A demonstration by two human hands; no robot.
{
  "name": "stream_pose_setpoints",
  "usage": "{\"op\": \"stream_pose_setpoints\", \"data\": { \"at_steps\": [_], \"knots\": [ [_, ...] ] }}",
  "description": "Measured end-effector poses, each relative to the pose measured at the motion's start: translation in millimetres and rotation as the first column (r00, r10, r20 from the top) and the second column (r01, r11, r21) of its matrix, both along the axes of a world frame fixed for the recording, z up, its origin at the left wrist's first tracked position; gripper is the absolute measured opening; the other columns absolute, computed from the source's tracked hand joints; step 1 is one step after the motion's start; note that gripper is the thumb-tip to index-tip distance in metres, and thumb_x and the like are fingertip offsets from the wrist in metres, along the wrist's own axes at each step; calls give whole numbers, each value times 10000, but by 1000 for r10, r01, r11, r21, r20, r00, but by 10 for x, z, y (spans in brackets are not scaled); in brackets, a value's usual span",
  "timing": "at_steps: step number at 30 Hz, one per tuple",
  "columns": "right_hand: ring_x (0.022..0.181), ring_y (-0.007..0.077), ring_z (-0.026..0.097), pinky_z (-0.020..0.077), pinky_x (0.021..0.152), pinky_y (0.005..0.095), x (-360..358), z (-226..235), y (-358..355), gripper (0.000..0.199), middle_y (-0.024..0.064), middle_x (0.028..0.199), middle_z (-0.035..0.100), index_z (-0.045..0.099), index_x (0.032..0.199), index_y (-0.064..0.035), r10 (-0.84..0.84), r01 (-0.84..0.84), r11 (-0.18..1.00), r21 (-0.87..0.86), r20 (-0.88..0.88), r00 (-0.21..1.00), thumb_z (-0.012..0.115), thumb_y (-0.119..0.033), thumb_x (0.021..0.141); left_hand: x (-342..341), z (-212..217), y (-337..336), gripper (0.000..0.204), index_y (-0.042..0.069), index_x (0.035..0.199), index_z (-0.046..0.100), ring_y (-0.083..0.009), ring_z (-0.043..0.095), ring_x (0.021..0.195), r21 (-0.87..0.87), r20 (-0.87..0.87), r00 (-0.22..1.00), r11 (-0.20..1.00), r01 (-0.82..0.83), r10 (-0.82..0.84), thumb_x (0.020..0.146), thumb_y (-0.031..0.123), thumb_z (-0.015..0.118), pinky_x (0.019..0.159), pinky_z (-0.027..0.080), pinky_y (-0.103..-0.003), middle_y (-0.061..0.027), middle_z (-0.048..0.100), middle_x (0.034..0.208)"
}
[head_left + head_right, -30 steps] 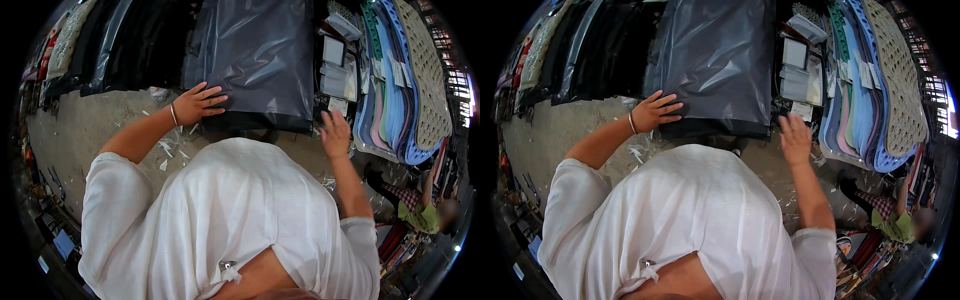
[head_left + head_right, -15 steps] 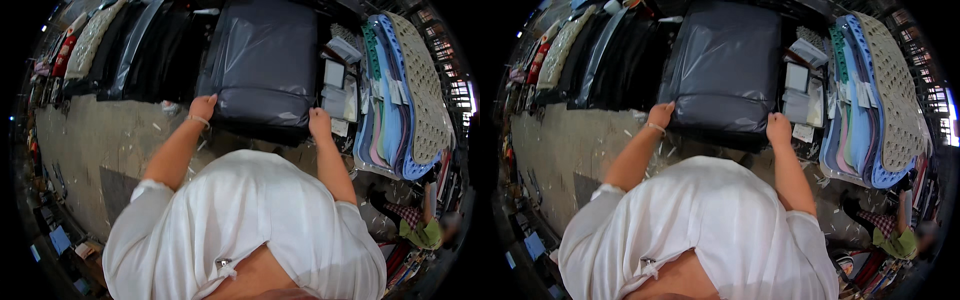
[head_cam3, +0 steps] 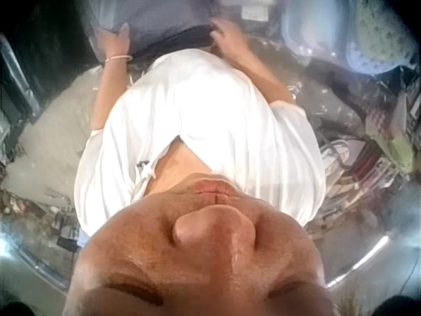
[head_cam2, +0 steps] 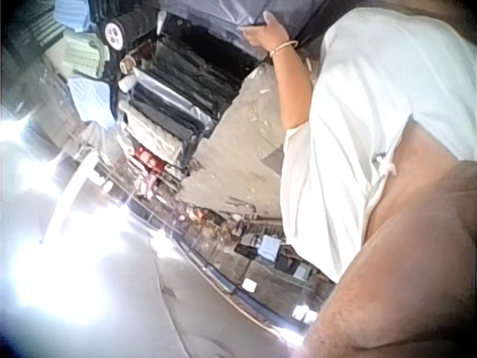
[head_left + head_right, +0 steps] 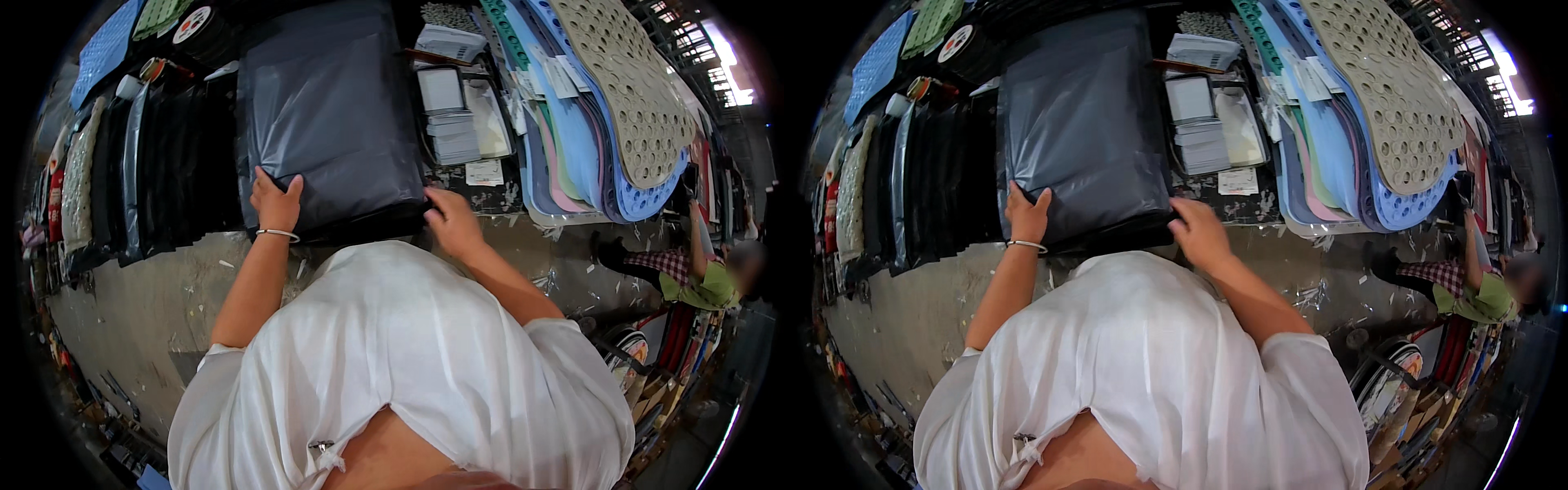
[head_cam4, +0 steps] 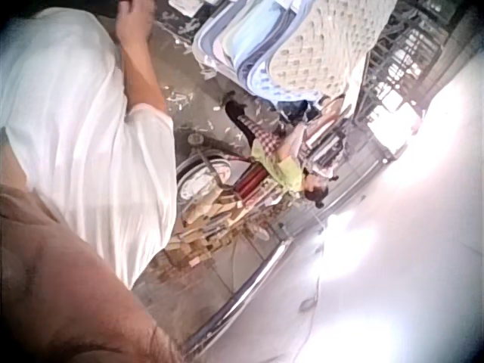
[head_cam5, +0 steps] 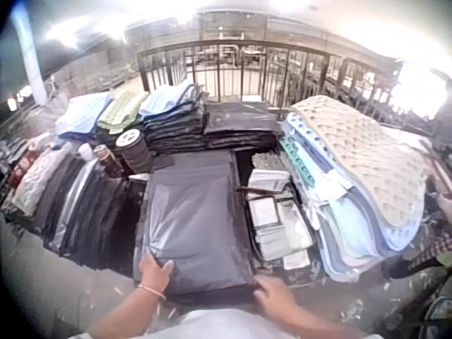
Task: The person places rubber mats into plastic bags, seals them with an adhesive strip, and attaches shipping labels to the finished packages.
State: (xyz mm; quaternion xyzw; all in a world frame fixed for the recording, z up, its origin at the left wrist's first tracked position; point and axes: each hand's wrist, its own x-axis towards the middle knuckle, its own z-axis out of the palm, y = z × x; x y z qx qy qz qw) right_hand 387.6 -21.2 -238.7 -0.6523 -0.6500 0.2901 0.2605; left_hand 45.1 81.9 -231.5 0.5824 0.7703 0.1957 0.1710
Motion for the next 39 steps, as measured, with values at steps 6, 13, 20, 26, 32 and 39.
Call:
{"op": "stream_pose_setpoints", "data": {
  "at_steps": [6, 13, 20, 26, 32, 39],
  "knots": [
    [1023, 391, 615, 481, 900, 457, 1122, -596, 367, 582, 243, 1050, 646, 581, 1166, 10, -681, 728, 685, 18, 370, 632, 782, -332, 740, 184, -233, 7, 959, 36, 1517, 151, -430, 292, 1337, 32, -126, 985, 993, -112, 115, 844, 536, 616, 1096, 286, -528, -204, 290, 1497],
    [885, 356, 673, 530, 774, 454, 1605, -758, 718, 368, 167, 847, 695, 618, 1024, 18, -630, 592, 655, -469, 94, 771, 718, -253, 797, 183, -235, -7, 949, 43, 1514, 165, -428, 308, 1330, 51, -166, 977, 991, -124, 131, 844, 542, 615, 1087, 299, -525, -214, 298, 1490],
    [810, 224, 630, 489, 635, 340, 1608, -662, 574, 190, 118, 964, 662, 575, 1094, -35, -807, 215, 590, -779, -556, 200, 594, -102, 918, 114, -229, -15, 944, 39, 1509, 188, -445, 350, 1300, 101, -150, 981, 989, -107, 121, 828, 502, 650, 1094, 296, -509, -241, 358, 1453],
    [568, 127, 552, 421, 470, 226, 537, 591, 117, 114, 63, 855, 639, 585, 1002, -42, -646, -105, 719, -687, -716, 265, 627, -88, 906, 384, 572, -332, 743, 16, 1392, 410, -391, 446, 1245, 277, -220, 926, 890, 362, -307, 800, 329, 734, 1039, 374, -472, -235, 479, 1347],
    [561, 62, 555, 432, 490, 201, -263, 1309, 260, 115, 31, 797, 643, 611, 999, -27, -266, -146, 903, -405, -792, 550, 637, -61, 892, 939, 1095, -591, 165, 19, 1052, 619, -104, 577, 860, -64, 985, 170, 832, 551, -37, 893, 60, 634, 765, 456, -241, -50, 630, 930],
    [539, 63, 544, 417, 478, 199, -403, 1421, 213, 91, 22, 773, 639, 623, 980, -32, -246, -113, 920, -376, -777, 579, 632, -59, 893, 854, 1196, -670, 30, 21, 897, 625, -90, 551, 690, -79, 992, 121, 868, 491, 22, 887, 48, 627, 661, 449, -229, -25, 608, 765]
  ]
}}
